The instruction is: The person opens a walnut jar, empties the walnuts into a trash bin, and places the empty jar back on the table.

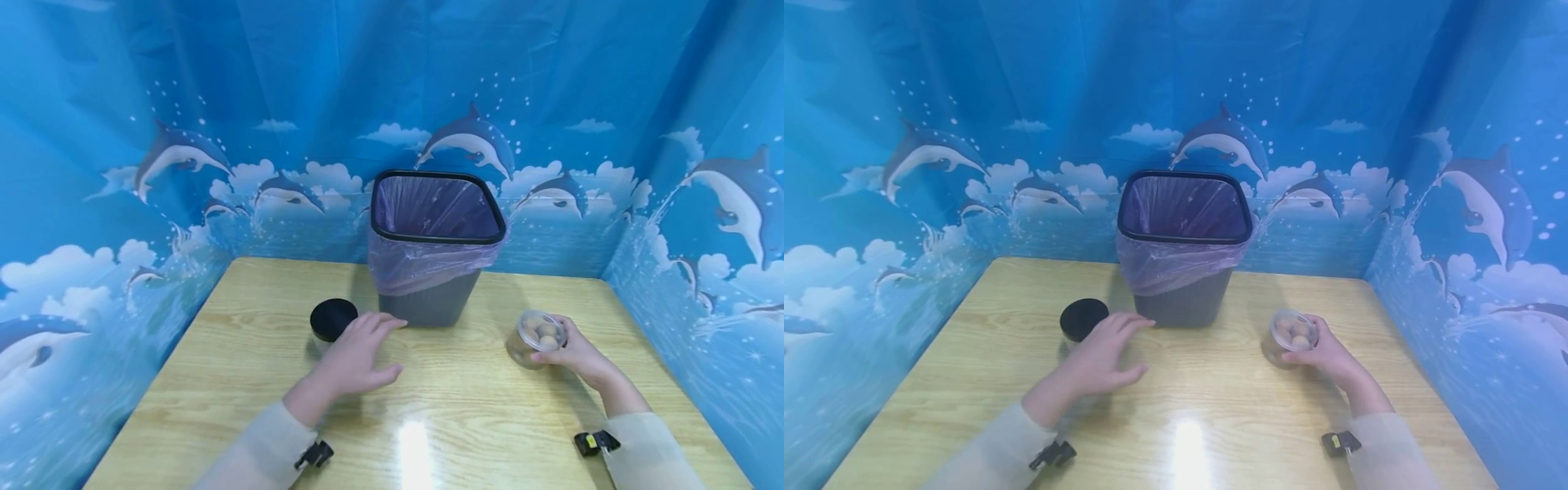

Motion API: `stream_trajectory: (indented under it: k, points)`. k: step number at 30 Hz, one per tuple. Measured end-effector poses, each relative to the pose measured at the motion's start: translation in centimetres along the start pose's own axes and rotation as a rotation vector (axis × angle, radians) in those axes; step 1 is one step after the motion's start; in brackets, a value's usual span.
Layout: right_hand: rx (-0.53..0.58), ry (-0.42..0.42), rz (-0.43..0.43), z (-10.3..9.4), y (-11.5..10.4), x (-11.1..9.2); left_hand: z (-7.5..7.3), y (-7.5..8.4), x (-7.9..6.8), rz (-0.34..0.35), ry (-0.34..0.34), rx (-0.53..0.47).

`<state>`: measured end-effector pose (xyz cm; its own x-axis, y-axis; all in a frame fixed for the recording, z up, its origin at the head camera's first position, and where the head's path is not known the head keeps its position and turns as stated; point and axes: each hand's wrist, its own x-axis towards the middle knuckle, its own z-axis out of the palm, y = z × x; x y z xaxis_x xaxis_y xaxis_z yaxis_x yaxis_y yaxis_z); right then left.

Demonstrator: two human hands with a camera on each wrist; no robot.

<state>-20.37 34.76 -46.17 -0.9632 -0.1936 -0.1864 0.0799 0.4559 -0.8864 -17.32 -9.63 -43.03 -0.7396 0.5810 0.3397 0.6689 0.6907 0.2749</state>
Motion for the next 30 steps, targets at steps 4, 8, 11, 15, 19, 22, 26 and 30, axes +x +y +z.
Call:
stream_trajectory:
  k: [4,8,11,15,19,22,26,30]
  points:
    - [-0.010,-0.002,-0.004,-0.1,-0.1,-0.4,0.3,0.3,0.3,-0.007,-0.013,-0.009]
    - [-0.026,-0.010,-0.014,0.0,-0.4,-0.6,0.5,0.5,0.5,-0.016,-0.022,-0.005]
    - [-0.040,-0.014,-0.023,0.1,-0.8,-0.7,0.6,0.7,0.7,-0.015,-0.020,-0.006]
    - [-0.055,-0.027,-0.040,0.3,-1.4,-0.9,0.8,0.9,1.0,-0.002,-0.016,-0.007]
    - [-0.064,-0.043,-0.058,0.5,-2.1,-1.2,1.1,1.1,1.2,-0.001,-0.011,-0.009]
    - [-0.082,-0.049,-0.070,0.6,-2.7,-1.4,1.3,1.3,1.4,-0.006,-0.008,-0.020]
    - [-0.101,-0.048,-0.083,0.9,-3.4,-1.6,1.5,1.6,1.7,-0.011,-0.007,-0.036]
    - [-0.090,-0.050,-0.087,1.2,-4.0,-1.9,1.6,1.9,2.0,-0.009,-0.007,-0.056]
